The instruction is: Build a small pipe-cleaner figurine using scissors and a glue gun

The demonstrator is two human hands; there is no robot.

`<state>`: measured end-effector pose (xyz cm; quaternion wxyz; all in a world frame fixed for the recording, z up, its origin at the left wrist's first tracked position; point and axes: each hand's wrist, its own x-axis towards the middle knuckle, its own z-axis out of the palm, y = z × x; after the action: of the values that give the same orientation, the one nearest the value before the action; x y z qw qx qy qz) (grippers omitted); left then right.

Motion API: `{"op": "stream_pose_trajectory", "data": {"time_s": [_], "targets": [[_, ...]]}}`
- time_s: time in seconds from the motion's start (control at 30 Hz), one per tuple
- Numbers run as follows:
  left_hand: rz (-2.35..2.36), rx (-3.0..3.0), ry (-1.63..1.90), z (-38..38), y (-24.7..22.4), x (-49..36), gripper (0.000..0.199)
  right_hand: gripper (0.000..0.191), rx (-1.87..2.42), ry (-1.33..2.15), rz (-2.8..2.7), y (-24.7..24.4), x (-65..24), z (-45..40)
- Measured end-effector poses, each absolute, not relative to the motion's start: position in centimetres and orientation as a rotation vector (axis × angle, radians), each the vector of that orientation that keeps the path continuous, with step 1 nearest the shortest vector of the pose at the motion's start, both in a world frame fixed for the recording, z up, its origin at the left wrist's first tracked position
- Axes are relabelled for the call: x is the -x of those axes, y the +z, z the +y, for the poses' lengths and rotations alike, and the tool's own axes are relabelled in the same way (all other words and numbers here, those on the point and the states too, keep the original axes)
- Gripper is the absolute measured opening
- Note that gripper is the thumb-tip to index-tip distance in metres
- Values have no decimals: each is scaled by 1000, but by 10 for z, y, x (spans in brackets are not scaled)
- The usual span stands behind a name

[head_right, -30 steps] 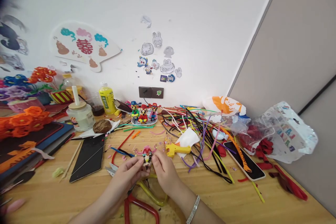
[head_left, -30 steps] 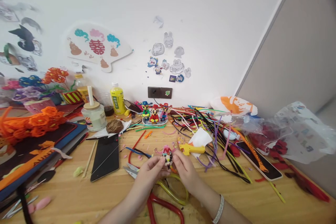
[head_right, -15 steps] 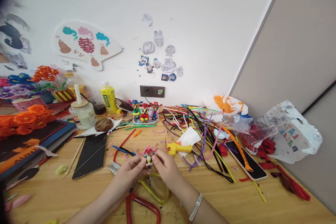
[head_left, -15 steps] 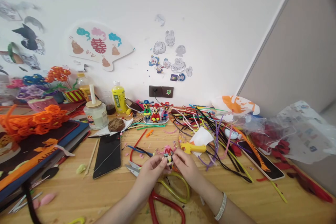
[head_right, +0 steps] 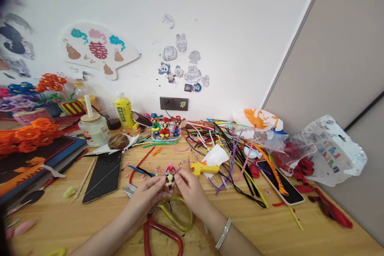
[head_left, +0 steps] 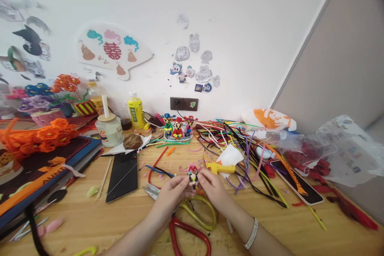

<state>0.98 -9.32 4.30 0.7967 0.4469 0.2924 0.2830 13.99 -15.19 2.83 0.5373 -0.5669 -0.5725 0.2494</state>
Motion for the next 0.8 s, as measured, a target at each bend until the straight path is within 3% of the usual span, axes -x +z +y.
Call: {"op": "stream_pose_trajectory", "data": {"time_s": [0.8], "targets": [[580, -1193, 606, -85, 35, -10, 30, 29, 1307, 734, -1295, 26, -139, -153]]}}
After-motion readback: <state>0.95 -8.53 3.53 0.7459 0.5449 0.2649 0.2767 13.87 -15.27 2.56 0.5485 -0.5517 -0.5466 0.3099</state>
